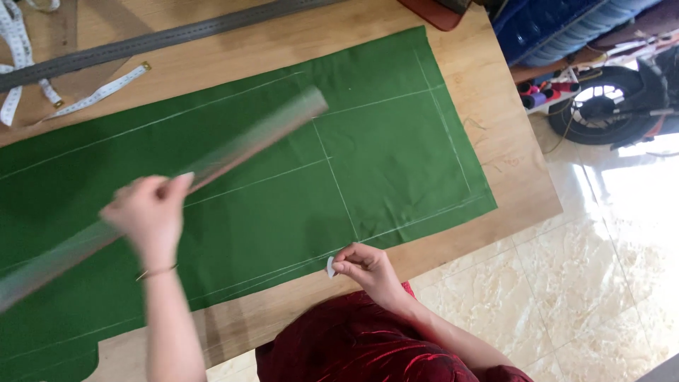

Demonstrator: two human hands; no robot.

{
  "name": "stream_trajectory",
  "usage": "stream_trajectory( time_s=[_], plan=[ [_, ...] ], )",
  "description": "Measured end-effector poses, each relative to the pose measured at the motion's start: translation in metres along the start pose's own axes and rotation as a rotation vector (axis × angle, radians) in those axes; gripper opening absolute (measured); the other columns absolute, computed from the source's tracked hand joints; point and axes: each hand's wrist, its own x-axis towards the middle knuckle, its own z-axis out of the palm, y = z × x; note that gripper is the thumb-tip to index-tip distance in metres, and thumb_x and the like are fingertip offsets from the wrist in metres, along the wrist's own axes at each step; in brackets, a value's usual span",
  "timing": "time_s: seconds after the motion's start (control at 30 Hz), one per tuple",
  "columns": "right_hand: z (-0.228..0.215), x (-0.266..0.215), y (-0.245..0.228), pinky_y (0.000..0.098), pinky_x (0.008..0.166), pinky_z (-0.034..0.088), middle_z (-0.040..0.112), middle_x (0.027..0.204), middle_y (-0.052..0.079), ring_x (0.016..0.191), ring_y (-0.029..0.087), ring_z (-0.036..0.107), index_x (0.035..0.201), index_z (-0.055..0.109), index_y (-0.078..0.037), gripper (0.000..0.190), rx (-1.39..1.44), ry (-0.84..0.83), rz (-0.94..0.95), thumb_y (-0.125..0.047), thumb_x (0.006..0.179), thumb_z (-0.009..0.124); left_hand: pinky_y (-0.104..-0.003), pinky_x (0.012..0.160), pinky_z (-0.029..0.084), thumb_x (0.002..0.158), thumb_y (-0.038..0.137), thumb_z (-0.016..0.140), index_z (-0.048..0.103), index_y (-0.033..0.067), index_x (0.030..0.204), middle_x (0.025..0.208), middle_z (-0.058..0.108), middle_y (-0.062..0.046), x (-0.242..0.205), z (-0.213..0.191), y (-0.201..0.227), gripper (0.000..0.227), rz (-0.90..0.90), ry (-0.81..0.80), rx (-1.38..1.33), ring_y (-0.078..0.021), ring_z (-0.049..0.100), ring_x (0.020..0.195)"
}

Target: The person marks a green fabric with chalk using a ruler and a curved template, then cuts the fabric along the marked lines with scissors.

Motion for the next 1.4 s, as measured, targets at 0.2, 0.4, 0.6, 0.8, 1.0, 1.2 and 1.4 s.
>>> stream_trajectory(
  time_s=[0.2,0.4,0.6,0.8,1.0,1.2,1.4],
  plan=[
    [-0.005,0.015,0.008,0.0311,0.085,0.055,0.081,0.079,0.002,0.079,0.009,0.07,0.101,0.077,-0.012,0.016,-0.422,0.155,0.078,-0.014,0.086,0.083,-0.044,0.088,0.038,0.079,0.044,0.095,0.065,0.0186,0.091,0.071,0.063,0.003,0.047,0.088,0.052,0.042,0.111,0.129,-0.267,-0.023,0.059,0.078],
    [-0.005,0.024,0.018,0.0367,0.085,0.056,0.084,0.084,0.006,0.077,0.015,0.074,0.106,0.076,-0.013,0.02,-0.529,0.167,0.11,-0.02,0.087,0.081,-0.043,0.09,0.037,0.075,0.041,0.093,0.061,0.0159,0.087,0.074,0.063,-0.001,0.073,0.114,0.051,0.042,0.086,0.045,-0.356,-0.025,0.058,0.088],
    [-0.018,0.046,0.035,0.0358,0.082,0.058,0.081,0.08,0.007,0.075,0.018,0.075,0.1,0.081,-0.015,0.015,-0.596,0.186,0.013,-0.012,0.085,0.081,-0.047,0.092,0.038,0.076,0.044,0.09,0.063,0.0167,0.086,0.095,0.056,0.001,0.078,0.107,0.051,0.04,0.049,-0.031,-0.354,-0.0265,0.052,0.101],
    [-0.066,0.098,0.044,0.035,0.081,0.055,0.076,0.081,0.005,0.074,0.018,0.071,0.097,0.079,-0.016,0.015,-0.713,0.267,-0.155,-0.011,0.084,0.082,-0.052,0.1,0.031,0.077,0.046,0.088,0.063,0.0205,0.086,0.093,0.056,0.001,0.08,0.109,0.045,0.037,-0.002,-0.084,-0.327,-0.0265,0.049,0.106],
    [-0.122,0.178,0.029,0.0323,0.078,0.051,0.073,0.077,0.004,0.068,0.014,0.064,0.097,0.074,-0.009,0.012,-0.655,0.432,-0.18,-0.008,0.087,0.08,-0.054,0.1,0.03,0.076,0.048,0.087,0.064,0.0215,0.087,0.094,0.054,0.002,0.082,0.11,0.043,0.037,-0.014,-0.13,-0.323,-0.026,0.048,0.107],
    [-0.172,0.254,0.025,0.0298,0.073,0.054,0.075,0.077,-0.001,0.065,0.012,0.07,0.1,0.075,-0.013,0.01,-0.855,0.586,-0.215,-0.012,0.091,0.079,-0.058,0.104,0.027,0.081,0.049,0.082,0.062,0.0218,0.09,0.099,0.054,0.002,0.087,0.113,0.043,0.035,-0.036,-0.232,-0.272,-0.0279,0.046,0.114],
    [-0.17,0.287,0.032,0.0378,0.072,0.057,0.072,0.07,0.0,0.066,0.02,0.071,0.095,0.076,-0.012,0.01,-1.022,0.601,-0.205,-0.011,0.086,0.079,-0.06,0.104,0.028,0.082,0.051,0.08,0.063,0.0212,0.093,0.106,0.055,-0.001,0.089,0.11,0.045,0.036,-0.041,-0.287,-0.228,-0.0321,0.047,0.118]
  ],
)
